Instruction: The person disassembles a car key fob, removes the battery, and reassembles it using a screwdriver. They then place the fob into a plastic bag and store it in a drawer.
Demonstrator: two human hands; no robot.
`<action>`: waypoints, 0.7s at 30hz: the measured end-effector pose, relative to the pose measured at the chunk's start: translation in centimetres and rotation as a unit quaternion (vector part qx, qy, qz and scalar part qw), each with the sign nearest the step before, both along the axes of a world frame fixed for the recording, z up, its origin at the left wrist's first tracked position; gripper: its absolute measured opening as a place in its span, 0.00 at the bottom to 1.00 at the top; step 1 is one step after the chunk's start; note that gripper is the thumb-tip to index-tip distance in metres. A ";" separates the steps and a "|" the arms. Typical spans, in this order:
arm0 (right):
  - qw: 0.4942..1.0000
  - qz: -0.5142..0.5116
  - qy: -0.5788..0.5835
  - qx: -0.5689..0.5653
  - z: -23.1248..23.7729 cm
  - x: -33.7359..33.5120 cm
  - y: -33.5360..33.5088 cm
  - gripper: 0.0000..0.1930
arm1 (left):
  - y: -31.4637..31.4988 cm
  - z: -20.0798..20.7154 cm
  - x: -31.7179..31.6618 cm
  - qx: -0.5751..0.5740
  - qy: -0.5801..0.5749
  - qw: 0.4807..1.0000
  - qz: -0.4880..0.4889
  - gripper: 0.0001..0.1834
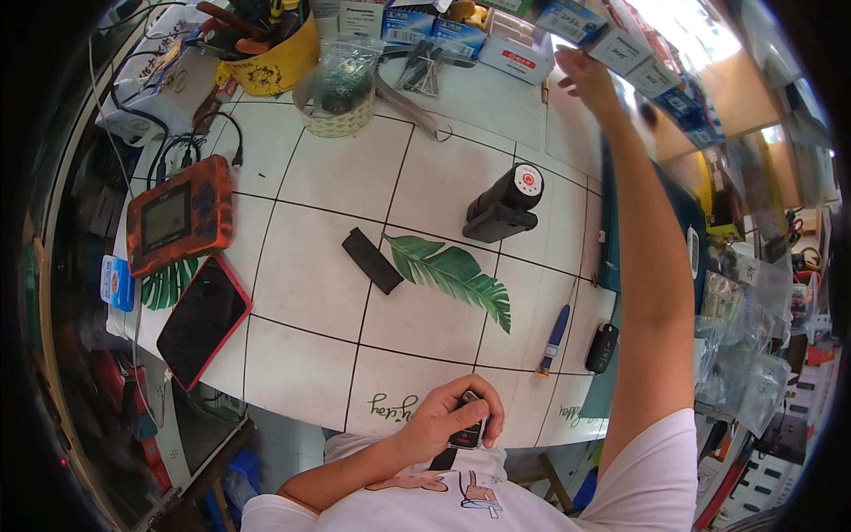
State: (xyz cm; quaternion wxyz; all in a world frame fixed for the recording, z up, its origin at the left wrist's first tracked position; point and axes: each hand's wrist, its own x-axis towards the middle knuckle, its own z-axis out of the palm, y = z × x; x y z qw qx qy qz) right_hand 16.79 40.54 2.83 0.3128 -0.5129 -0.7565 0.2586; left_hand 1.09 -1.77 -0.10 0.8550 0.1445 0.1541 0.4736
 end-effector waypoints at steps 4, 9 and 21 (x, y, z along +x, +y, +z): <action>0.987 0.040 -0.125 0.095 -1.2 2.2 0.7 0.24 | 0.0 0.0 0.1 -0.003 0.007 1.000 -0.002 0.12; 0.970 0.043 -0.232 0.050 -3.6 1.4 0.2 0.32 | 0.0 0.1 0.1 -0.011 0.010 1.000 -0.003 0.11; 0.972 0.045 -0.223 -0.051 -1.5 1.3 -1.0 0.29 | 0.0 0.1 -0.1 -0.009 -0.009 1.000 -0.004 0.11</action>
